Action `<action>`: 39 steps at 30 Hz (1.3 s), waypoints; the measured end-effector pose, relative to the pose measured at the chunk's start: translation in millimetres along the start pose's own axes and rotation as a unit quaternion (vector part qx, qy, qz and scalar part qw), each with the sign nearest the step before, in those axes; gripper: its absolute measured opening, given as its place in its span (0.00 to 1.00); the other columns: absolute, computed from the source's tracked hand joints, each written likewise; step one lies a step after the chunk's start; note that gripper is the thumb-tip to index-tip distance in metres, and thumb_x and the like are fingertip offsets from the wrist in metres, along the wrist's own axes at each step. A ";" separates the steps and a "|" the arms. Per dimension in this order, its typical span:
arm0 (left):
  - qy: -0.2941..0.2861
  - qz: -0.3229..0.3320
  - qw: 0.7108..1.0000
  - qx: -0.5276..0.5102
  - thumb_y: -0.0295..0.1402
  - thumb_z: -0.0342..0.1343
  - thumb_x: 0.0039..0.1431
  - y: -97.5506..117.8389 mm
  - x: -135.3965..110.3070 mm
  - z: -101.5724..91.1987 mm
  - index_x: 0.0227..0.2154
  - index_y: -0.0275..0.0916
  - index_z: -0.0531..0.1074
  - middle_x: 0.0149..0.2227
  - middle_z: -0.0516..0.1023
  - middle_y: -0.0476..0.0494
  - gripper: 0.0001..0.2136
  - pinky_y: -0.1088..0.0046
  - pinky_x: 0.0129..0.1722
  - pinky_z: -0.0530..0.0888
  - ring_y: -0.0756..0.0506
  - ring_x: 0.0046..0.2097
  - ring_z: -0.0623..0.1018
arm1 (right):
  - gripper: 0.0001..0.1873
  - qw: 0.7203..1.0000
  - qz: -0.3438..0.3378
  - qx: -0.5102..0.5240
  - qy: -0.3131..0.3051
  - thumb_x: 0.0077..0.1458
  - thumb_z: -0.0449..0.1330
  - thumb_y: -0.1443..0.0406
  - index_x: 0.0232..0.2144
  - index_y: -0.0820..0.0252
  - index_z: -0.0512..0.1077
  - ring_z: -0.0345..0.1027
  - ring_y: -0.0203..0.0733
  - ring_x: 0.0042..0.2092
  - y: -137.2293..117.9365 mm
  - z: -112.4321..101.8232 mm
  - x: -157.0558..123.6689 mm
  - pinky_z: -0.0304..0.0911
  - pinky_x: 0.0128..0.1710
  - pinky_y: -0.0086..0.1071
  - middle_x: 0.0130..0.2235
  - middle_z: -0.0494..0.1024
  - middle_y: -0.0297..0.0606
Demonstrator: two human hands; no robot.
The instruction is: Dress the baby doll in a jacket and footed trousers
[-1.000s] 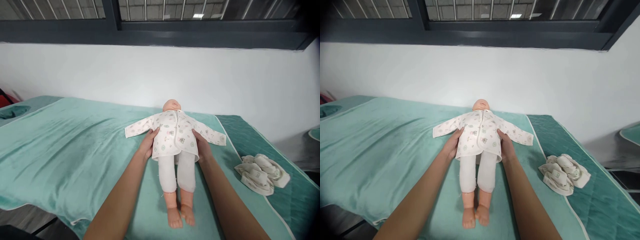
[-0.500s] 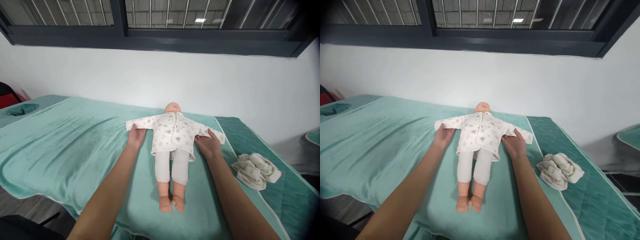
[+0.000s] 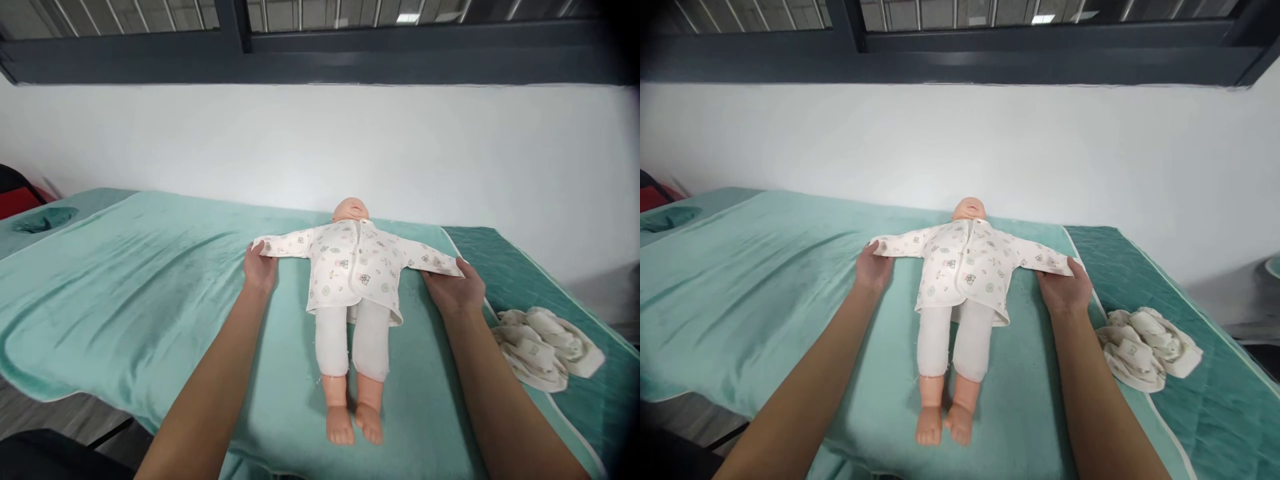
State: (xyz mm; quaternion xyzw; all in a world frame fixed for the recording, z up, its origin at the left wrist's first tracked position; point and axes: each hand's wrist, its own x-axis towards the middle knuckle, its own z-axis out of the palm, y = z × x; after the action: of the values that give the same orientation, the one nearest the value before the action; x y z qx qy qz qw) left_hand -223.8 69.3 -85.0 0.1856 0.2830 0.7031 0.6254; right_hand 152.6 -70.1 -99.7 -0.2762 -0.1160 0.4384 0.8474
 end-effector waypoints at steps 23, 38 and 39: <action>-0.240 0.221 0.723 0.609 0.27 0.58 0.54 -15.3 -168.8 -30.7 0.55 0.45 0.70 0.48 0.76 0.39 0.24 0.55 0.53 0.66 0.36 0.49 0.73 | 0.30 0.673 -0.191 -0.707 -0.104 0.56 0.58 0.59 0.60 0.57 0.62 0.68 0.47 0.41 44.2 2.2 -148.1 0.64 0.40 0.41 0.42 0.73 0.40; -0.192 0.248 0.750 0.583 0.31 0.53 0.60 -11.3 -175.4 -36.2 0.48 0.44 0.71 0.35 0.74 0.46 0.13 0.65 0.44 0.69 0.43 0.39 0.73 | 0.19 0.681 -0.291 -0.672 -0.026 0.51 0.53 0.69 0.47 0.58 0.69 0.64 0.47 0.40 37.6 -3.6 -147.7 0.64 0.42 0.42 0.41 0.68 0.41; -0.195 0.262 0.753 0.572 0.31 0.54 0.59 -11.4 -175.9 -34.5 0.48 0.44 0.71 0.38 0.75 0.44 0.13 0.64 0.47 0.69 0.43 0.42 0.74 | 0.19 0.665 -0.311 -0.678 -0.038 0.53 0.53 0.68 0.48 0.58 0.68 0.64 0.48 0.43 38.3 -0.8 -149.6 0.64 0.44 0.44 0.44 0.68 0.44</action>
State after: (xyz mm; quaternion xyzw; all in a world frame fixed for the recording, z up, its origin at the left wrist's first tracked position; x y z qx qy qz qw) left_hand -209.9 -108.9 -102.3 0.7088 0.4439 0.4951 0.2355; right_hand 38.8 -173.3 -115.4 -0.7054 -0.4927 -0.0396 0.5080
